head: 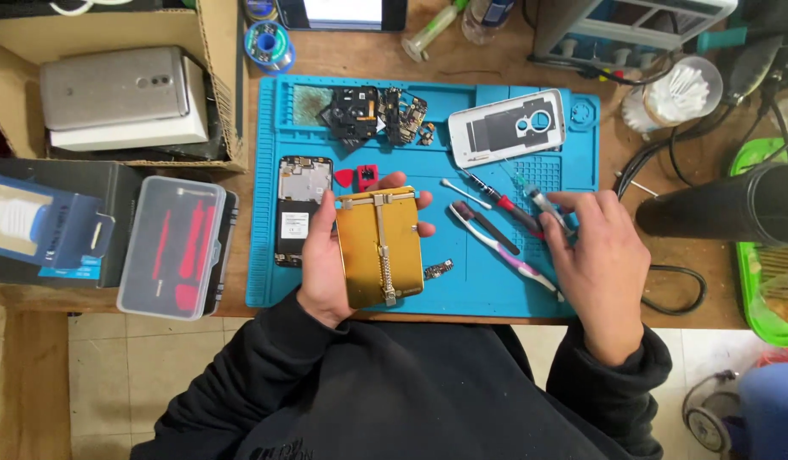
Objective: Cleaning a circuit board with a toothbrush and applying liquid from a syringe to a phone component
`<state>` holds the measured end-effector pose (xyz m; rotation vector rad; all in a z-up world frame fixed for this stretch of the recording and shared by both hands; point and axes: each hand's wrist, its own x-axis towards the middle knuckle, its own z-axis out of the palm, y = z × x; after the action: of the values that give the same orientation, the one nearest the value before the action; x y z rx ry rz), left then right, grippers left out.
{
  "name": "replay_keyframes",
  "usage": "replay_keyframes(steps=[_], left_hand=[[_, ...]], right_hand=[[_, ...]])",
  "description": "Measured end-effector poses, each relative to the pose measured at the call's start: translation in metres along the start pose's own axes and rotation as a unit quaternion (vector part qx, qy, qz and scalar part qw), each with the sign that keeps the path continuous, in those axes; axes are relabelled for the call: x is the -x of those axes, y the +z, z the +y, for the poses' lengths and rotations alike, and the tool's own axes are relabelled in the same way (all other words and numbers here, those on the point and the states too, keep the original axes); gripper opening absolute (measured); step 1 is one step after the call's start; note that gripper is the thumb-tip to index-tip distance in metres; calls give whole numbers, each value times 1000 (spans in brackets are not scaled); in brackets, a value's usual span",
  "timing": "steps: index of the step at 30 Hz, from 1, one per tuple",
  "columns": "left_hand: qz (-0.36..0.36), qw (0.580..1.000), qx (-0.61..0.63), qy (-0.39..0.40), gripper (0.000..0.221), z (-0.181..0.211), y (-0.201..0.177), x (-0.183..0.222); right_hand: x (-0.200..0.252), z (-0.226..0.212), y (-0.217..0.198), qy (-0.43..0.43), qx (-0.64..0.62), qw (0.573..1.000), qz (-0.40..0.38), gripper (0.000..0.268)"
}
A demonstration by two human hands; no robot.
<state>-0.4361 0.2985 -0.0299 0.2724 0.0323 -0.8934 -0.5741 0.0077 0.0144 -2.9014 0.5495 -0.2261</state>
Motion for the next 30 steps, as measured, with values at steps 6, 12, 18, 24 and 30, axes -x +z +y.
replay_keyframes(steps=[6, 12, 18, 24, 30], left_hand=[[8, 1000, -11, 19, 79, 0, 4, -1], [18, 999, -19, 20, 80, 0, 2, 1], [26, 1000, -5, 8, 82, 0, -1, 0], [5, 1000, 8, 14, 80, -1, -4, 0], [-7, 999, 22, 26, 77, -1, -4, -2]], right_hand=[[3, 0, 8, -44, -5, 998, 54, 20], [2, -32, 20, -206, -82, 975, 26, 28], [8, -54, 29, -258, -50, 964, -50, 36], [8, -58, 28, -265, -48, 962, -52, 25], [8, -61, 33, -289, -50, 955, -38, 14]])
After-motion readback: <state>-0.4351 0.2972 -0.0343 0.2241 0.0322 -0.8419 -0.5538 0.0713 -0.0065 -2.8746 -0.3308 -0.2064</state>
